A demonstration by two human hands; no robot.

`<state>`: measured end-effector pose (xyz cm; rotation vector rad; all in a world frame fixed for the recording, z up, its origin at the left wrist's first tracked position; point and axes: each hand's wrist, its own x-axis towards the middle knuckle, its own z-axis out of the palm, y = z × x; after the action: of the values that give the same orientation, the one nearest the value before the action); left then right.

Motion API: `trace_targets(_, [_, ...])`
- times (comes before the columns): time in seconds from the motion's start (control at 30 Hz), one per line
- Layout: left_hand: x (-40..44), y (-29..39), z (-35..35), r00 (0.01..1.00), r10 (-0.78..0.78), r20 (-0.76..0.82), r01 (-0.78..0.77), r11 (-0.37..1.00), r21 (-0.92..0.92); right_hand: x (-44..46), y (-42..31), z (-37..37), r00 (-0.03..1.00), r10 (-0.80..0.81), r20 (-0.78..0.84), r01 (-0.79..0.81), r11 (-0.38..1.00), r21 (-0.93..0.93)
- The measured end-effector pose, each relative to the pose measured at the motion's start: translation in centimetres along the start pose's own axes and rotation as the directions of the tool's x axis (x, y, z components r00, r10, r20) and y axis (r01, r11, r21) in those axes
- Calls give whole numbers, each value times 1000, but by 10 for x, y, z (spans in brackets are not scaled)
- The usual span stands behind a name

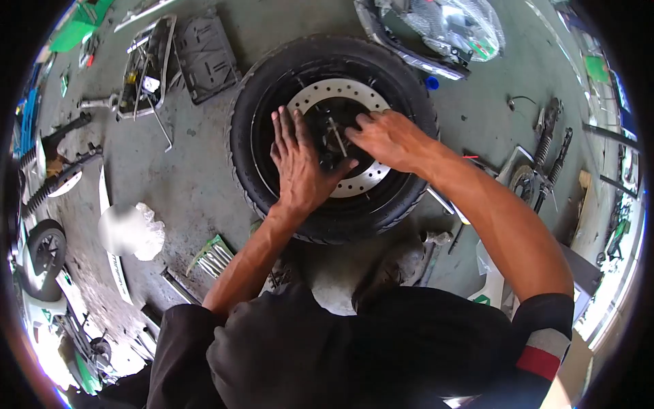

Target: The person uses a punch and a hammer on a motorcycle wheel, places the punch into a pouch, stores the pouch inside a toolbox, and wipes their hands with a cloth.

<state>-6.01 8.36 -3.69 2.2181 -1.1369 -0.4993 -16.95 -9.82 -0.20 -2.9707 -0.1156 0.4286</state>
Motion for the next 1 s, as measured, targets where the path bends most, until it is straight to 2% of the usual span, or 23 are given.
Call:
trace_targets(0.07, [2,-5,0,1000,27,-12,-27,1000,-7,0,0,7,1000,20,-19,-21,999,-43])
trace_targets(0.2, [-1,-10,-1,998,57,-2,-57,997,-60,4,-5,6,988,133,73,-126,988,-94])
trace_targets(0.3, [-1,-11,-2,999,49,4,-48,996,-77,1,-2,-2,999,32,2,-32,995,-91])
trace_targets(0.4, [0,-11,-1,999,37,4,-37,995,-89,0,-3,-7,994,46,99,-36,995,-95])
trace_targets(0.5, [-1,-10,1,999,31,11,-30,995,-93,4,-4,2,985,124,121,-112,989,-98])
trace_targets(0.6, [-1,-11,-2,999,22,26,-20,997,-78,1,-2,8,996,71,-46,-75,994,-81])
trace_targets(0.7, [-1,-10,-1,999,28,16,-27,998,-63,-2,-3,1,997,-10,-73,1,994,-112])
trace_targets(0.8, [0,-10,2,999,33,16,-32,998,-61,4,-5,-1,990,119,77,-114,991,-65])
trace_targets(0.9, [0,-11,0,999,30,17,-29,998,-53,4,-2,7,989,142,46,-141,990,-31])
trace_targets(1.0, [0,-9,-1,999,31,18,-30,999,-40,-3,-3,5,996,25,-81,-32,995,-91])
